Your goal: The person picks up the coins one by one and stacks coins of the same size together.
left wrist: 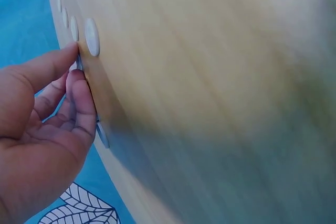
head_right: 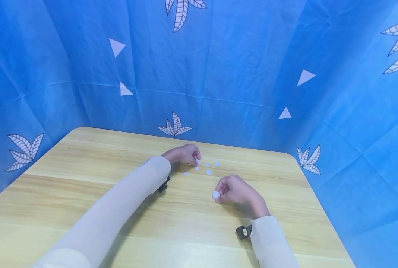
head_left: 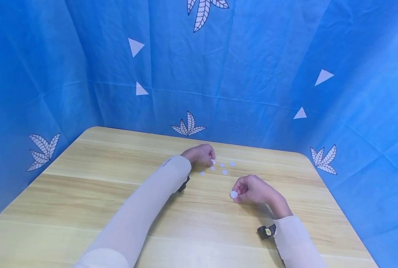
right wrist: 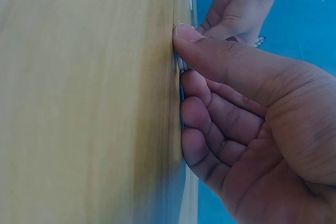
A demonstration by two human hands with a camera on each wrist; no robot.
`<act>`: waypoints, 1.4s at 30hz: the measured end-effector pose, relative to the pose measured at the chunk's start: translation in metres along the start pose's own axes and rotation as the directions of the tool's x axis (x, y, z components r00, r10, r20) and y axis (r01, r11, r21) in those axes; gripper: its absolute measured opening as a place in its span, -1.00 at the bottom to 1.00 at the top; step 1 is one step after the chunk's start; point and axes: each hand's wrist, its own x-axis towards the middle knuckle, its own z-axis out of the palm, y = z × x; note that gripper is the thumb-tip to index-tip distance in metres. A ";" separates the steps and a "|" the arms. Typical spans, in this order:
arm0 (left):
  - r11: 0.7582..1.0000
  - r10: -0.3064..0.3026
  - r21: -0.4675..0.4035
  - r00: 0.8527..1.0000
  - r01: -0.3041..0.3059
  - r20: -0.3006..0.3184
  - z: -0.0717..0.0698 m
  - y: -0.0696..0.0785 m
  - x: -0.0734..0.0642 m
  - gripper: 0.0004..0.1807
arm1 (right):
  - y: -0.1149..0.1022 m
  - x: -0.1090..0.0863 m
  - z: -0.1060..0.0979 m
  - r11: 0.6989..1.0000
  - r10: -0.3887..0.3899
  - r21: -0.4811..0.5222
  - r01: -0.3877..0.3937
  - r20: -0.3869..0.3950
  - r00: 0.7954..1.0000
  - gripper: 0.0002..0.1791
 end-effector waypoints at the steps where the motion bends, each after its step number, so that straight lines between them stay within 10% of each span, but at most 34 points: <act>1: 1.000 -0.002 0.001 1.000 0.002 -0.002 0.000 0.000 0.000 -0.78 | 0.000 0.000 0.000 1.000 0.000 0.000 0.000 0.001 1.000 -0.77; 24: 0.945 0.051 -0.311 0.986 -0.100 -0.161 0.008 -0.012 -0.011 -0.84 | -0.001 0.001 0.002 1.000 -0.016 -0.011 0.016 -0.008 1.000 -0.77; 42: 0.909 0.016 -0.410 0.991 -0.070 -0.135 0.032 0.001 -0.044 -0.83 | 0.000 0.001 0.004 1.000 -0.025 -0.013 0.025 -0.012 1.000 -0.77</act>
